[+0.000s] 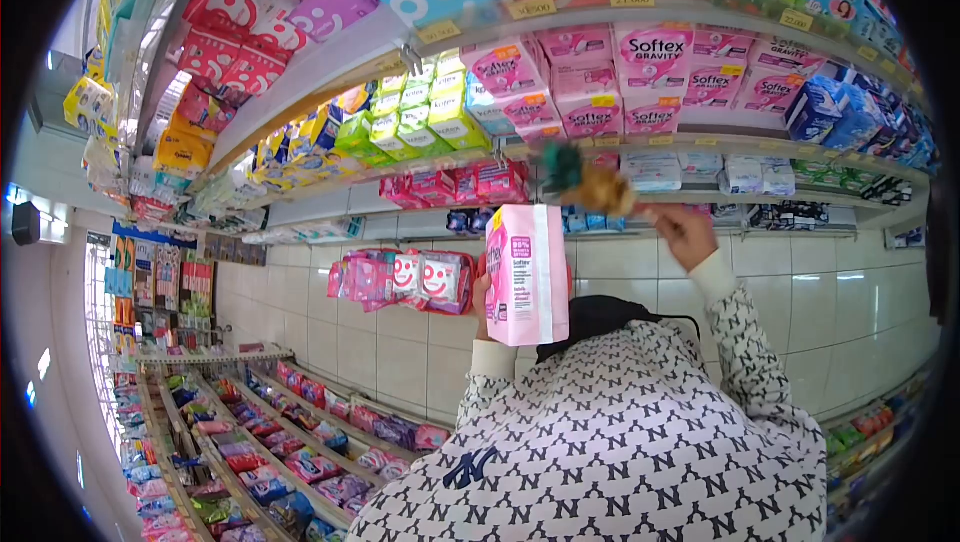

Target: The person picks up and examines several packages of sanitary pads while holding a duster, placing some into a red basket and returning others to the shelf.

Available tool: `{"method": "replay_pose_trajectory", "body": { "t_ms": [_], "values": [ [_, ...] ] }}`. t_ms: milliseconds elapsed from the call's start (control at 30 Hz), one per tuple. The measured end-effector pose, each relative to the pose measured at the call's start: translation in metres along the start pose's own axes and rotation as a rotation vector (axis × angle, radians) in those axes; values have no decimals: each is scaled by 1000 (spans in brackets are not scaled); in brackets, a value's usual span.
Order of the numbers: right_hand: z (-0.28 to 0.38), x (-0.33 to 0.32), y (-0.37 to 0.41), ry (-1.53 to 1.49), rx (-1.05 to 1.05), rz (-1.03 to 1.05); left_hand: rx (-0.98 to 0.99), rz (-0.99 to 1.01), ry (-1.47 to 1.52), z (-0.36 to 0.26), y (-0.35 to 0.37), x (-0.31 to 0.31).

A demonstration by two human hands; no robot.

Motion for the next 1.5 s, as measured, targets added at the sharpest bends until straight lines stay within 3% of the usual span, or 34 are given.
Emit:
{"method": "replay_pose_trajectory", "body": {
  "t_ms": [100, 133, 167, 233, 267, 367, 400, 500, 533, 600, 633, 667, 700, 767, 800, 833, 867, 900, 1000, 1100, 1200, 1300, 1433, 1500],
  "values": [
    [14, -7, 6, -259, -85, -41, 304, -75, -213, -15, -7, -24],
    [51, -3, 15, -281, -268, 43, 324, -88, -144, -12, -8, -23],
    [70, 9, 22, -206, -253, 185, 329, -3, -273, -13, -12, -17],
    [91, 28, 36, -47, -219, 459, 291, -1, -225, -5, -14, -23],
    [77, 34, 32, -7, -277, 409, 275, -8, -187, -1, -14, -27],
    [11, 29, -1, -63, -100, -45, 134, 32, -40, 9, -14, -13],
    [-8, 33, -5, -112, 57, -68, 182, -2, -49, 5, -15, -21],
    [-1, 71, 13, -658, 322, 64, 319, -96, -79, -5, -26, -54],
    [10, 83, 20, -704, 353, 117, 313, -166, -2, 0, -28, -51],
    [29, 90, 27, -813, 421, 147, 131, -90, -120, 17, -33, -12],
    [20, 95, 25, -787, 350, 128, 42, -59, -179, 24, -32, 0],
    [12, 100, 24, -761, 280, 107, -7, -223, -541, 28, -32, -25],
    [17, 95, 23, -719, 227, 86, 126, -87, -820, 19, -42, -7],
    [35, 79, 20, -631, 112, 37, 117, 24, -613, 20, -37, 40],
    [48, 81, 24, -607, 19, 136, 44, -33, -434, 24, -42, 3],
    [53, 90, 34, -600, 106, 314, 126, -17, -630, 16, -45, -14],
    [60, 87, 40, -587, 83, 308, 207, -1, -827, 10, -46, -27],
    [67, 84, 44, -576, 60, 302, 227, -2, -823, 9, -44, -32],
    [100, 70, 60, -12, -260, 471, 145, 1, -436, 12, -30, -23],
    [65, 62, 51, 165, -300, 355, 133, 4, -308, 11, -22, -19],
    [-8, 24, 12, 56, 102, -1, 111, 13, -250, 8, -18, -17],
    [27, 35, 33, -171, 6, 71, 146, 6, -223, 2, -17, -24],
    [73, 67, 54, 82, -280, 357, 162, 22, -192, 6, -18, -20],
    [-6, 66, 35, -77, -37, 132, 149, 43, -172, 7, -20, -11]
  ]
}}
Point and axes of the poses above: each hand's wrist, its own y-axis away from the middle knuckle, its own x-axis out of the palm, z = x × y, the point moved 9 cm from there along -y, towards the middle knuckle, and after that the axes turned 2 degrees about y, right-handed, at the moved point
